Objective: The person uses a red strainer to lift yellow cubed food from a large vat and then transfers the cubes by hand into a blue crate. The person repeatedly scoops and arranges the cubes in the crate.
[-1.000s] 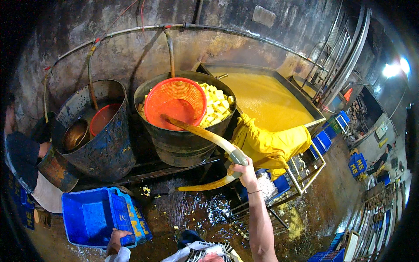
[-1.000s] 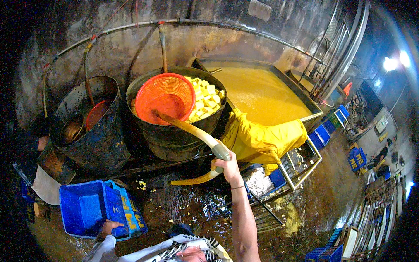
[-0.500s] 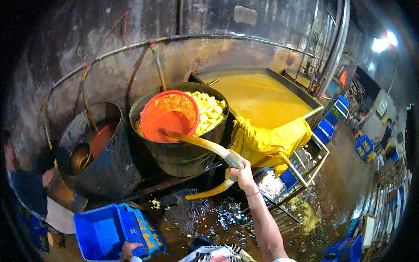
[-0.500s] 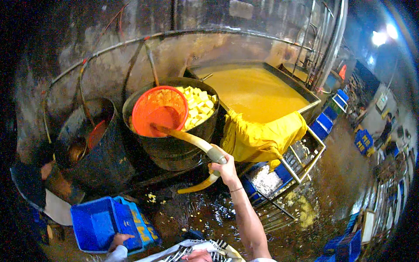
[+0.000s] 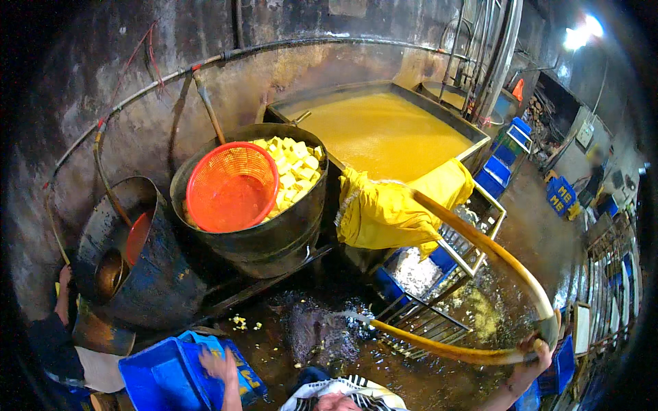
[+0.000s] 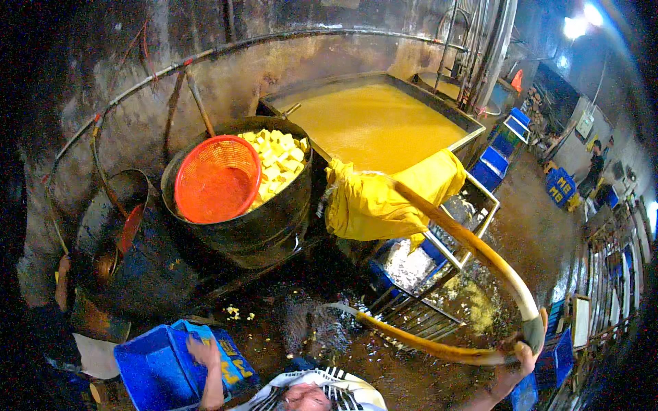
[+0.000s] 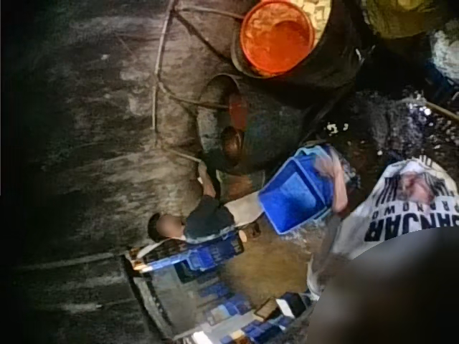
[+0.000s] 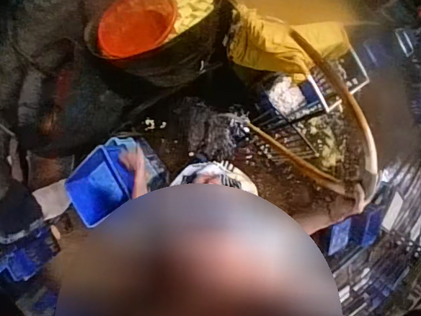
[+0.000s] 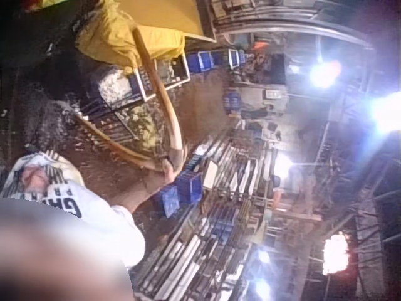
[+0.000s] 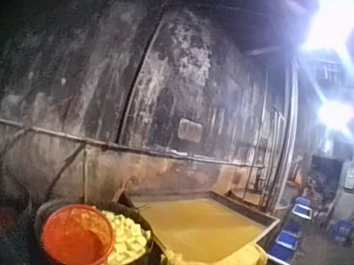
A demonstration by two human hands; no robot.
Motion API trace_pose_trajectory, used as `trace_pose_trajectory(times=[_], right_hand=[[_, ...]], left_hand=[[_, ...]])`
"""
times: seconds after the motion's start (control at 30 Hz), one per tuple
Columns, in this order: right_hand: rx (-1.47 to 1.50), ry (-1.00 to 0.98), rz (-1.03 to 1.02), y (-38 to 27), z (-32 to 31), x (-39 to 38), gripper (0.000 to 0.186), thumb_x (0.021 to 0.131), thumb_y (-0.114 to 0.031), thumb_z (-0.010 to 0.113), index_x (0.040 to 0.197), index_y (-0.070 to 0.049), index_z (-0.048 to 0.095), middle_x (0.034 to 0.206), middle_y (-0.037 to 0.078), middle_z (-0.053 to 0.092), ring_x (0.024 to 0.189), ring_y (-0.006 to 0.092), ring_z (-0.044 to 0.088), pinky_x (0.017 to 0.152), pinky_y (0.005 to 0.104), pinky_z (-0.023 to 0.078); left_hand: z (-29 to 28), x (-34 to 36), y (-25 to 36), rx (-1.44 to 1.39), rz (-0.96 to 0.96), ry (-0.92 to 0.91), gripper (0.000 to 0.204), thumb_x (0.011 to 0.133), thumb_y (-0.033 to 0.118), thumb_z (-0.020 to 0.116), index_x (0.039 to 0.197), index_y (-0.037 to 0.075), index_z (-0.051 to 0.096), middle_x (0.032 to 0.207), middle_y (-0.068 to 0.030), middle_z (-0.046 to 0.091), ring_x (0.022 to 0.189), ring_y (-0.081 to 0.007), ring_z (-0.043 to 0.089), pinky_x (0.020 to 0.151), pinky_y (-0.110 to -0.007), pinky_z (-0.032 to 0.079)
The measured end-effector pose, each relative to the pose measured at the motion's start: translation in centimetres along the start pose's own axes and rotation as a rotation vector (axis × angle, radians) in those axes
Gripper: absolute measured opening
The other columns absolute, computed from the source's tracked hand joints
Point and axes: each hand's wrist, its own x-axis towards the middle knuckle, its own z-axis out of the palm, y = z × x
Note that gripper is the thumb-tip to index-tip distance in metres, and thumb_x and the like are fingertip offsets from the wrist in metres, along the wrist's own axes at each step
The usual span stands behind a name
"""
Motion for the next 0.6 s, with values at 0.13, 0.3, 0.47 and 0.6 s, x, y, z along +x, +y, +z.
trace_pose_trajectory(times=[0.13, 0.3, 0.47, 0.6], right_hand=[[-0.086, 0.182, 0.053, 4.6, 6.0, -2.0, 0.072, 0.064, -0.002, 0.053, 0.135, -0.005, 0.041, 0.103, 0.01, 0.056, 0.056, 0.0119, 0.051, 0.048, 0.0247, 0.047], [-0.067, 0.181, 0.012, 20.9, 9.8, 0.0, 0.068, 0.071, 0.004, 0.061, 0.134, -0.013, 0.041, 0.098, 0.005, 0.053, 0.072, 0.0137, 0.052, 0.061, 0.0281, 0.047], [-0.008, 0.095, 0.177, 25.2, 15.9, -0.8, 0.074, 0.071, 0.001, 0.072, 0.136, -0.005, 0.036, 0.122, 0.008, 0.047, 0.106, 0.0179, 0.048, 0.092, 0.0291, 0.041], [-0.062, -0.13, 0.201, 28.5, 17.9, 0.9, 0.08, 0.074, 0.001, 0.07, 0.141, -0.01, 0.028, 0.131, 0.009, 0.041, 0.111, 0.0208, 0.046, 0.095, 0.0318, 0.039]], left_hand=[[-7.3, 6.6, 23.4, -0.562, 0.644, 0.401, 0.054, 0.077, 0.013, 0.07, 0.122, -0.004, 0.046, 0.126, -0.0221, 0.046, 0.118, -0.0352, 0.043, 0.101, -0.043, 0.033], [-3.2, 15.4, 39.4, -0.372, 0.744, 0.099, 0.061, 0.074, 0.025, 0.069, 0.123, -0.002, 0.043, 0.118, -0.0233, 0.052, 0.114, -0.0368, 0.047, 0.095, -0.045, 0.04], [2.4, 20.2, 38.5, 0.172, 0.535, -0.343, 0.037, 0.077, 0.025, 0.065, 0.108, 0.006, 0.061, 0.111, -0.0203, 0.061, 0.103, -0.0337, 0.06, 0.087, -0.045, 0.048], [-1.1, 21.4, 37.6, -0.149, 0.666, -0.163, 0.033, 0.075, 0.02, 0.063, 0.106, 0.008, 0.062, 0.098, -0.0179, 0.065, 0.092, -0.0354, 0.062, 0.079, -0.047, 0.05]])
